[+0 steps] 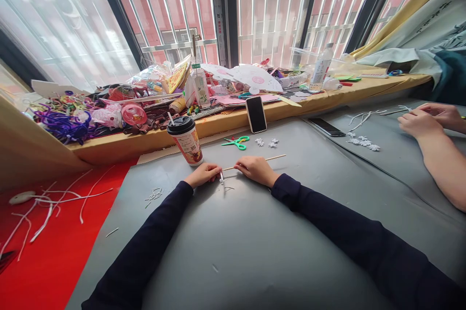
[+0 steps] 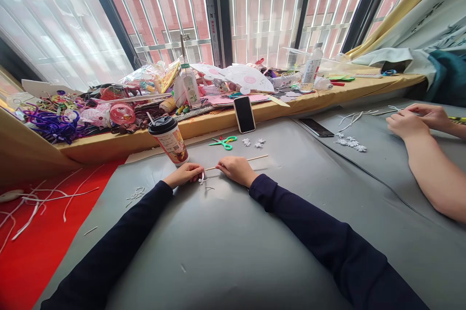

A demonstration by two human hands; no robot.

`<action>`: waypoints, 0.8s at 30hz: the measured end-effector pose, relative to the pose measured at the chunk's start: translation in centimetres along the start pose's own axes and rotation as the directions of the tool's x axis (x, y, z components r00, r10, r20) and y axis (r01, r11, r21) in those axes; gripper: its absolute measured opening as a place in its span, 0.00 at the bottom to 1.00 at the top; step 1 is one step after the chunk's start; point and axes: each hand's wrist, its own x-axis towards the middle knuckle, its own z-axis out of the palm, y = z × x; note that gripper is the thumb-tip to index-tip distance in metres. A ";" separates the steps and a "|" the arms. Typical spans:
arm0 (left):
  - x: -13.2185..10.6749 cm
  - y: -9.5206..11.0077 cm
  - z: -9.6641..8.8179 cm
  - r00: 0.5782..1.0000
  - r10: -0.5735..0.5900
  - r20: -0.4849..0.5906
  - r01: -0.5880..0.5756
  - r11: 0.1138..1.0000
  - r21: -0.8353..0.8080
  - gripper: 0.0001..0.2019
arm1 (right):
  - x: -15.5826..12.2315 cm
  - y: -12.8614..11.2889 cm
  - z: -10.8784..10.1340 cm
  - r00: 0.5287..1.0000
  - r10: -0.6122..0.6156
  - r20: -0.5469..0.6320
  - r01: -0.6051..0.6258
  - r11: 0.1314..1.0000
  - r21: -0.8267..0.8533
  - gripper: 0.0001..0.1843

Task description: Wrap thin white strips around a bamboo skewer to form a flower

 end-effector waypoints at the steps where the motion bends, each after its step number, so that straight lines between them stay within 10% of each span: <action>1: 0.0 0.0 0.0 1.000 0.006 0.006 -0.006 1.000 -0.003 0.22 | 0.0 0.0 0.0 1.000 0.000 0.002 0.000 1.000 0.002 0.15; 24: 0.1 -0.5 0.0 1.000 0.014 -0.004 -0.014 1.000 -0.015 0.21 | 0.1 0.0 0.1 0.999 -0.014 -0.037 0.014 1.000 0.013 0.13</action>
